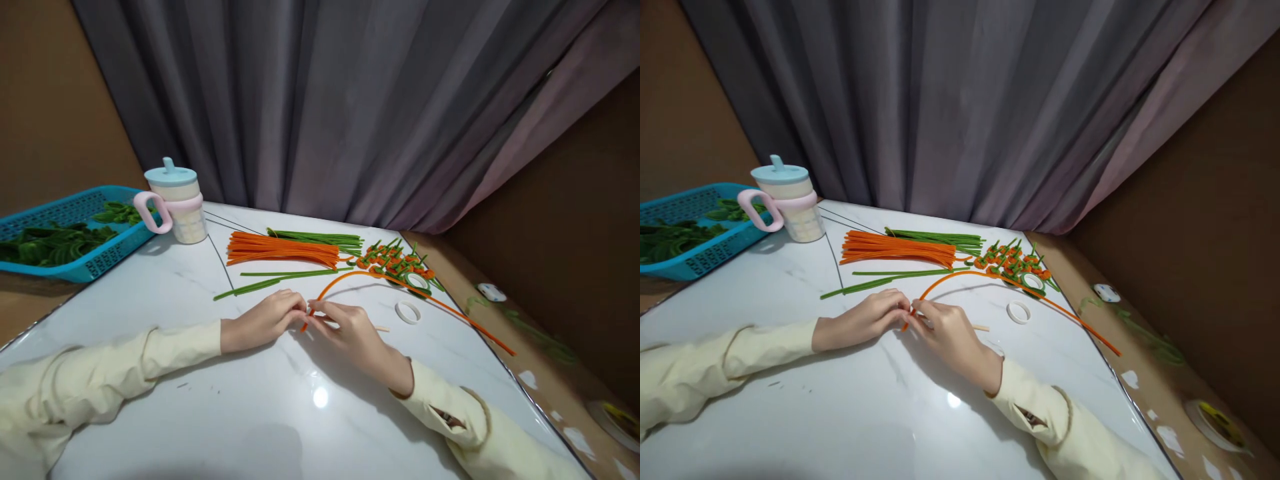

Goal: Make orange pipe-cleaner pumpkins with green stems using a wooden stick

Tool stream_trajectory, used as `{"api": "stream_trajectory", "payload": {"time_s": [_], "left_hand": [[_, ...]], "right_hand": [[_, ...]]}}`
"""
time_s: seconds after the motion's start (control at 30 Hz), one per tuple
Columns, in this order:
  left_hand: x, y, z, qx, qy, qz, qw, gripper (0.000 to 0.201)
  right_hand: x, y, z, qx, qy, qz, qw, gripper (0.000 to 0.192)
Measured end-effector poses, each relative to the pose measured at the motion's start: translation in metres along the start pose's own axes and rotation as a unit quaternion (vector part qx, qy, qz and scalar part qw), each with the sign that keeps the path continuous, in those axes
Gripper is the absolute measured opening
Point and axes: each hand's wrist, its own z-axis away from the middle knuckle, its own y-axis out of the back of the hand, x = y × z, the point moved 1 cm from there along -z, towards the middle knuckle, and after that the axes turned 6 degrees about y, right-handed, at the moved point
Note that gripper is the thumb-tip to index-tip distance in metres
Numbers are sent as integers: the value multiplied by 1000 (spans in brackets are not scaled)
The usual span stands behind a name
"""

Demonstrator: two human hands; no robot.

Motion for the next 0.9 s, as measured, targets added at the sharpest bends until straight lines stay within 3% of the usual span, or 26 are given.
{"api": "stream_trajectory", "payload": {"time_s": [0.13,0.3,0.53,0.7,0.9], "left_hand": [[2,-3,11,-4,124,180,976,19],[-3,-10,12,-18,156,288,945,21],[3,-9,10,-33,165,317,933,21],[2,-15,9,-41,210,325,921,19],[1,-16,8,-18,212,325,922,23]], "right_hand": [[-2,-11,4,-41,-29,-47,998,14],[-4,-17,9,-34,-32,-55,997,14],[-7,-23,11,-5,-29,-45,999,26],[-6,-25,13,-5,-9,-53,999,37],[-9,-24,12,-36,-85,-99,991,51]]}}
